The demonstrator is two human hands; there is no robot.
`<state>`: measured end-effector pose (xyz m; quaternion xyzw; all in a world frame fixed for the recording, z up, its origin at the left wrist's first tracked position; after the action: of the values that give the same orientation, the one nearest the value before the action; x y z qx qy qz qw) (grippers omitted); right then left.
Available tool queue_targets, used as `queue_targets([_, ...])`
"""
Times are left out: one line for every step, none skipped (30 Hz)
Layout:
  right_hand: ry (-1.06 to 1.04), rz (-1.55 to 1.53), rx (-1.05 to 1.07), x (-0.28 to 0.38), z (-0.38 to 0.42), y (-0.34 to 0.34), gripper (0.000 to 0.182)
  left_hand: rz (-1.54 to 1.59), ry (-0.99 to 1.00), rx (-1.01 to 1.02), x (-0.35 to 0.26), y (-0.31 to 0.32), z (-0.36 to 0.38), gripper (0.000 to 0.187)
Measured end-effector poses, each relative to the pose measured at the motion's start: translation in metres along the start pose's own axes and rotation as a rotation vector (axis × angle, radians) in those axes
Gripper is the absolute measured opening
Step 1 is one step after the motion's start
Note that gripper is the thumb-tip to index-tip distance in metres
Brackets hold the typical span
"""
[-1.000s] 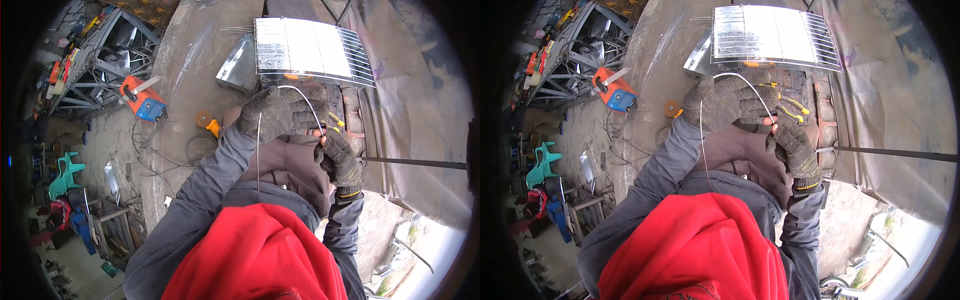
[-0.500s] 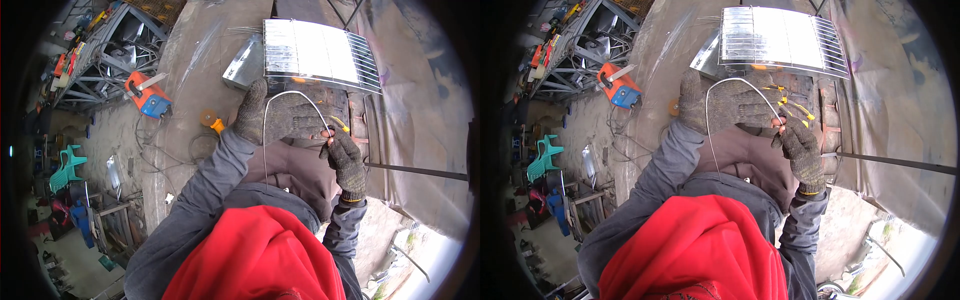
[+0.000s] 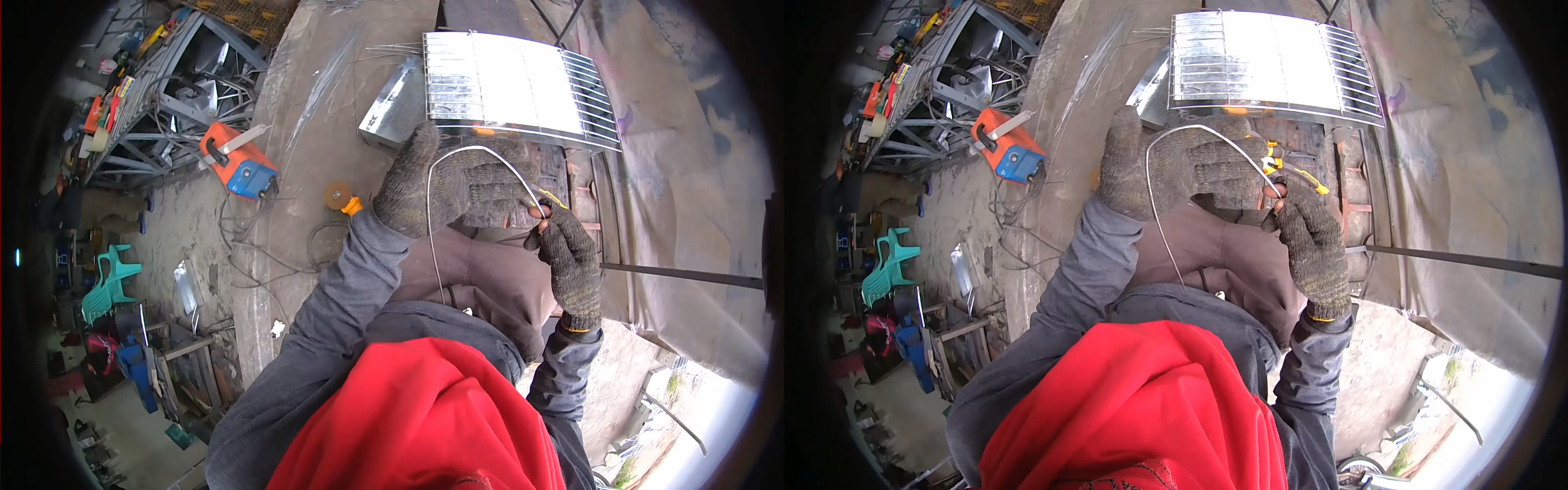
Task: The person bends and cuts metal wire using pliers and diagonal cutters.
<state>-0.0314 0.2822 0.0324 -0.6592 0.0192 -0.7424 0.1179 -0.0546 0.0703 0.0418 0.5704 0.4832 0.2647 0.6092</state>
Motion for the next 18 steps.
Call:
queue_targets([-0.062,0.010,-0.047,0.002,-0.002,-0.001,0.026,-0.155,0.019,-0.065,0.000,-0.001,-0.003,0.071])
queue_targets([-0.064,0.009,-0.044,0.003,-0.003,0.000,0.026,-0.310,0.039,-0.130,0.000,-0.003,-0.004,0.070])
queue_targets([-0.094,0.001,-0.023,0.009,-0.004,0.001,0.026,-0.312,0.040,-0.129,0.000,-0.004,-0.005,0.070])
queue_targets([-0.124,-0.008,-0.004,0.014,-0.004,0.002,0.027,-0.287,0.039,-0.060,0.000,-0.002,-0.006,0.068])
queue_targets([-0.123,-0.010,-0.008,0.016,-0.005,0.002,0.027,-0.259,0.035,0.009,0.001,0.001,-0.006,0.065])
queue_targets([-0.096,-0.028,-0.021,0.016,-0.005,0.003,0.027,-0.260,0.029,0.009,0.002,0.002,-0.006,0.065])
queue_targets([-0.069,-0.046,-0.033,0.016,-0.004,0.003,0.026,-0.223,0.022,0.018,0.004,0.004,-0.005,0.061])
queue_targets([-0.067,-0.047,-0.036,0.010,-0.005,0.003,0.026,-0.186,0.016,0.025,0.005,0.006,-0.004,0.056])
queue_targets([-0.177,0.070,-0.101,0.007,-0.006,0.001,0.025,-0.185,0.015,0.024,0.007,0.007,-0.004,0.056])
queue_targets([-0.289,0.188,-0.163,0.007,-0.006,0.000,0.025,-0.411,0.033,-0.063,0.008,0.003,-0.005,0.066])
queue_targets([-0.287,0.187,-0.162,0.004,-0.005,-0.001,0.025,-0.638,0.049,-0.153,0.008,-0.001,-0.005,0.076])
queue_targets([-0.312,0.228,-0.200,0.007,-0.003,0.001,0.024,-0.637,0.048,-0.154,0.010,-0.006,-0.006,0.076])
queue_targets([-0.335,0.270,-0.238,0.010,-0.001,0.003,0.024,-0.550,0.073,-0.085,0.011,-0.009,-0.006,0.072])
queue_targets([-0.333,0.272,-0.239,0.010,0.000,0.003,0.024,-0.463,0.099,-0.016,0.012,-0.010,-0.006,0.067])
queue_targets([-0.368,0.327,-0.270,0.011,0.000,0.003,0.024,-0.460,0.098,-0.014,0.013,-0.010,-0.006,0.067])
queue_targets([-0.402,0.380,-0.300,0.012,0.001,0.003,0.025,-0.338,0.072,-0.010,0.015,-0.008,-0.003,0.063])
queue_targets([-0.400,0.380,-0.303,0.014,0.001,0.005,0.025,-0.216,0.046,-0.008,0.016,-0.007,-0.001,0.058])
queue_targets([-0.389,0.266,-0.294,0.018,0.000,0.007,0.026,-0.216,0.044,-0.008,0.018,-0.007,0.000,0.058])
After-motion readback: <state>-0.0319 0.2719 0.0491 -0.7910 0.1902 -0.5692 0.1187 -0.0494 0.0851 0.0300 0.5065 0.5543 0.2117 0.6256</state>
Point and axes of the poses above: each hand's wrist, its own z-axis away from the middle knuckle, its own y-axis out of the palm, x = y × z, the point moved 5 cm from there along -z, towards the middle knuckle, and after that the axes turned 8 degrees about -x, right-handed, at the moved point
